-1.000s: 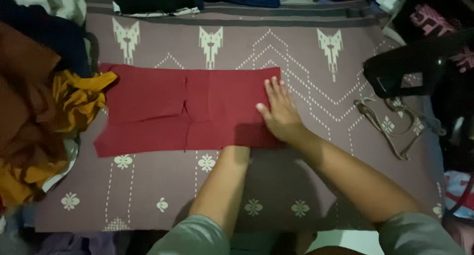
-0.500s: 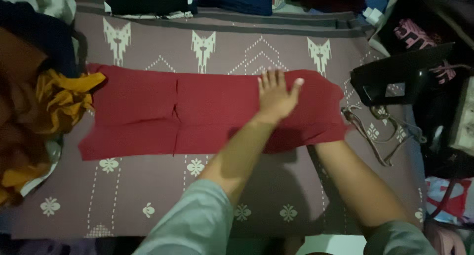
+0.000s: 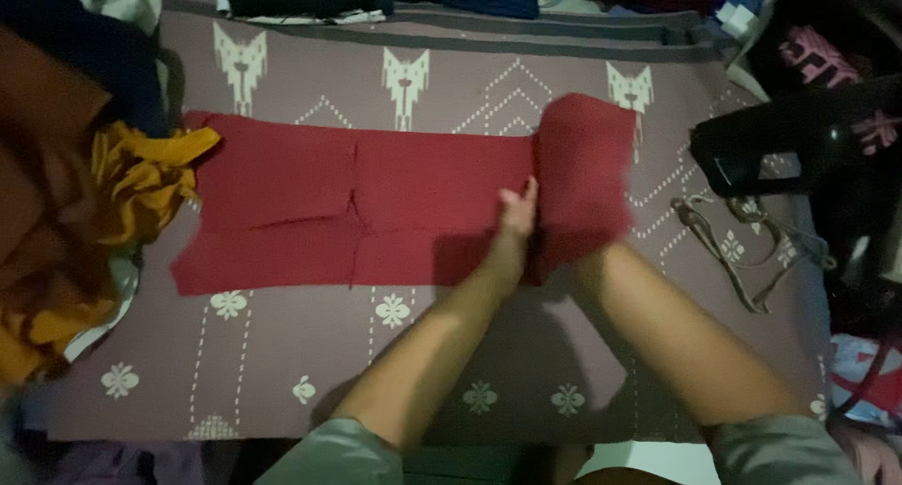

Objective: The person irons a red shirt on a patterned ironing board using a black electric iron. They smooth the fabric with their hands, iron the main body and sleeves, and then fold the shirt into a neat rectangle.

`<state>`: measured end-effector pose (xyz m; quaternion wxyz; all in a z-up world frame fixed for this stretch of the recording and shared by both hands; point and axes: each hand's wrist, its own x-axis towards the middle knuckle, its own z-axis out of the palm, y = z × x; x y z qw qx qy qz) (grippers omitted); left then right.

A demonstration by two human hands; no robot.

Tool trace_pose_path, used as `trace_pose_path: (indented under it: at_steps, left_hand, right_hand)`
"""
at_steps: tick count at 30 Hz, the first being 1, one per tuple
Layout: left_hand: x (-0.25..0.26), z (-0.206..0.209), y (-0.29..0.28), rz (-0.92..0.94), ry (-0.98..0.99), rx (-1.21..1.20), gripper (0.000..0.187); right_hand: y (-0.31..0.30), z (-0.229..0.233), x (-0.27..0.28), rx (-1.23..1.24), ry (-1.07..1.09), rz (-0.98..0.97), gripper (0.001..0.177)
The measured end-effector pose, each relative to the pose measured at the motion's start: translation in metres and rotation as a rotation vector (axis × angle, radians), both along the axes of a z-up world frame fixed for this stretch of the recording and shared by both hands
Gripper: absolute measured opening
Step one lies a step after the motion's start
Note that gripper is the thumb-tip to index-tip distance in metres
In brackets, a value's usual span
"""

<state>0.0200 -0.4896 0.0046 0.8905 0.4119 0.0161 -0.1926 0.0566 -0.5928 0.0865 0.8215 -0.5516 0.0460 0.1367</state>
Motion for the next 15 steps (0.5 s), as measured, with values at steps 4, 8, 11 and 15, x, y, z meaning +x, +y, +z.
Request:
trace_pose_path:
  at_steps: [4, 8, 11, 15]
  left_hand:
    - [-0.007, 0.023, 0.074, 0.149, 0.011, -0.436, 0.080]
    - [-0.012, 0.028, 0.100, 0.214, -0.125, -0.343, 0.070]
    - [-0.009, 0.027, 0.106, 0.257, -0.078, -0.379, 0.067]
    - [0.000, 0.033, 0.115, 0.313, -0.030, -0.393, 0.063]
  right_hand:
    - [0.089, 0.010, -0.005, -0.458, -0.054, 0.174, 0.087]
    - [0.101, 0.016, -0.005, -0.822, -0.163, 0.327, 0.088]
    - [0.080, 0.006, -0.012, -1.209, -0.330, 0.382, 0.082]
    - [0.063, -0.014, -0.019, -1.516, -0.389, 0.357, 0.076]
